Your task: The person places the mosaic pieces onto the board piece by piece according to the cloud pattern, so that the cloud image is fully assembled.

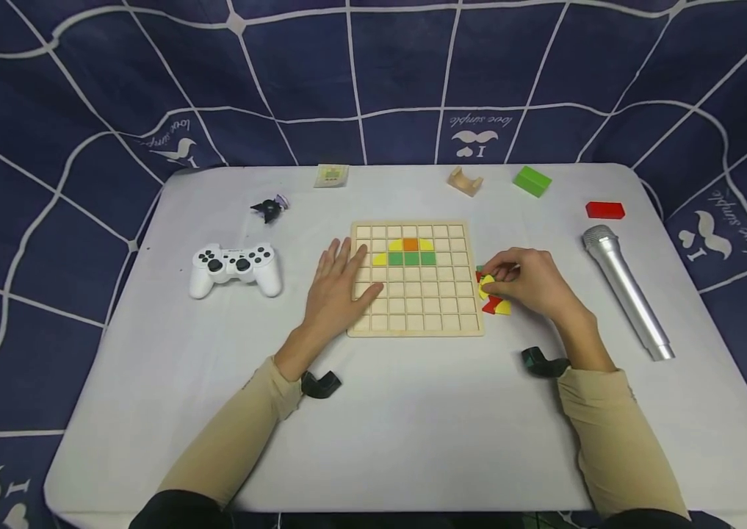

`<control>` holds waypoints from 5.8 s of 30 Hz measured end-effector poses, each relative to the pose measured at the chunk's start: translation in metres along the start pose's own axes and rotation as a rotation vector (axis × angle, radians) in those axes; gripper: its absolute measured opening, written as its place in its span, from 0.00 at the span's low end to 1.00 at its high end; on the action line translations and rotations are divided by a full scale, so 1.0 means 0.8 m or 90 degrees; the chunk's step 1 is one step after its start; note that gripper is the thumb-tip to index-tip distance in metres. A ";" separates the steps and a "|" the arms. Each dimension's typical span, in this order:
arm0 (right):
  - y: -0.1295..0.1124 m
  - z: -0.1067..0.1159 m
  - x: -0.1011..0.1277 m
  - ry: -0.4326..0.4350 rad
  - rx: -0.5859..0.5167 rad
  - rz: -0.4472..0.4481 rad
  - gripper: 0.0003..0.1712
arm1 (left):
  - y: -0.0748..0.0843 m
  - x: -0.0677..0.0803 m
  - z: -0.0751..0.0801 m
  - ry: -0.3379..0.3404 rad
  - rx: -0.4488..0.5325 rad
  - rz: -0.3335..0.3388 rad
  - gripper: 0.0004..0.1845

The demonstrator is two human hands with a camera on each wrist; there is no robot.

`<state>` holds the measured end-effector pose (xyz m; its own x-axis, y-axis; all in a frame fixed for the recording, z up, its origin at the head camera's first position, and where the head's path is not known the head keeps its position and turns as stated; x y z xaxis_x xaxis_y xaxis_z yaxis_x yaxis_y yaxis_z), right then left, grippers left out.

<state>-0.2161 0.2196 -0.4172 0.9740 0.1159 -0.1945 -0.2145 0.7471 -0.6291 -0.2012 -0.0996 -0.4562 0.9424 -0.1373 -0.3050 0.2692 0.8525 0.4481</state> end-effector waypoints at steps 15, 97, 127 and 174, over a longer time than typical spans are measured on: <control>-0.008 0.007 -0.009 -0.001 -0.090 -0.028 0.11 | 0.002 -0.002 0.002 -0.003 -0.002 0.001 0.44; -0.080 -0.055 -0.022 -0.065 -0.104 0.065 0.03 | 0.002 -0.002 0.004 0.000 -0.003 -0.007 0.44; -0.126 -0.066 0.009 -0.017 -0.058 0.222 0.14 | -0.001 -0.002 0.000 -0.018 -0.011 0.009 0.43; -0.013 0.017 0.052 -0.005 0.027 0.017 0.10 | 0.001 -0.002 0.001 -0.008 -0.004 0.006 0.44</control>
<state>-0.1727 0.2256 -0.4086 0.9685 0.1418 -0.2045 -0.2377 0.7707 -0.5911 -0.2024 -0.0995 -0.4547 0.9475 -0.1357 -0.2895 0.2588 0.8570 0.4456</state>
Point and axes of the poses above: each hand's wrist, its own x-axis away from the middle knuckle, its own z-axis out of the back of the hand, y = z × x, the point moved 8 cm from there along -x, towards the middle knuckle, and after that the axes turned 14 degrees about y, right-handed, at the moved point
